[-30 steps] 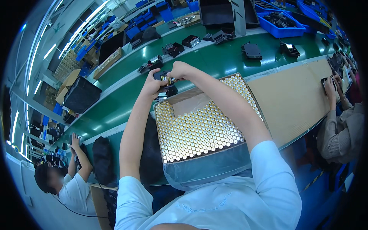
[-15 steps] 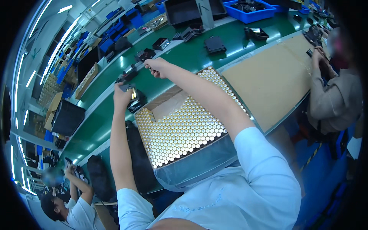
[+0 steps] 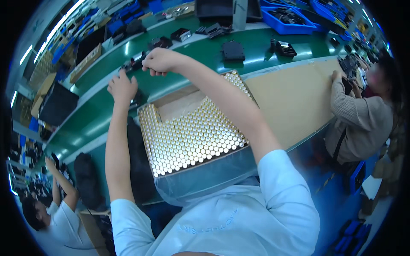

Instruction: Assembling cylindrical battery cells into a grid tray using a specialized jig and hand tool.

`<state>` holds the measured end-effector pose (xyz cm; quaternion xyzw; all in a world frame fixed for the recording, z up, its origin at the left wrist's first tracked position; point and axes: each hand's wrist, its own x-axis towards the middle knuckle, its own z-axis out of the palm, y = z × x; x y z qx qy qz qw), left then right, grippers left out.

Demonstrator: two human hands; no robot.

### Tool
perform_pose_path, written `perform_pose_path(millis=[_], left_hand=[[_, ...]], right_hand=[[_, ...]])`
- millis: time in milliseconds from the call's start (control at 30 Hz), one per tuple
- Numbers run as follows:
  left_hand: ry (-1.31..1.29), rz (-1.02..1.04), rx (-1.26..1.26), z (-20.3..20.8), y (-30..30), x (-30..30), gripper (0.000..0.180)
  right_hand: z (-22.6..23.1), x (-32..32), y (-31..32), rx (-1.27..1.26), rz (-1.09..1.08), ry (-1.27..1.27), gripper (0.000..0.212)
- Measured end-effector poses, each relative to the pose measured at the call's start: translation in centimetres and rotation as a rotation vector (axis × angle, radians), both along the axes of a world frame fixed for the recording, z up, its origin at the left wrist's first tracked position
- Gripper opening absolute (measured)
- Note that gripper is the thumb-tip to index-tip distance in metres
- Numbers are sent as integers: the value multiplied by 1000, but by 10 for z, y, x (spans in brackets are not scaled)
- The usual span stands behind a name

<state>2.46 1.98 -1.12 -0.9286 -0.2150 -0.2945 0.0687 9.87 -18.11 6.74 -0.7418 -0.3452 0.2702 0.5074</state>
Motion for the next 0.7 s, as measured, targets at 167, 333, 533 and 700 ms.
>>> perform_pose_path(millis=[167,333,533,700], left_hand=[[-23,-60,-14,3,-2,1,39],[-32,-188,-47,4,-8,2,34],[12,-278,-69,4,-14,1,28],[16,-287,-70,6,-14,0,27]], right_hand=[[-21,-34,-9,-281,95,-187,35],[-54,-52,-9,-440,101,-366,41],[-68,-60,4,-461,64,-134,42],[-80,-50,8,-430,23,25,39]])
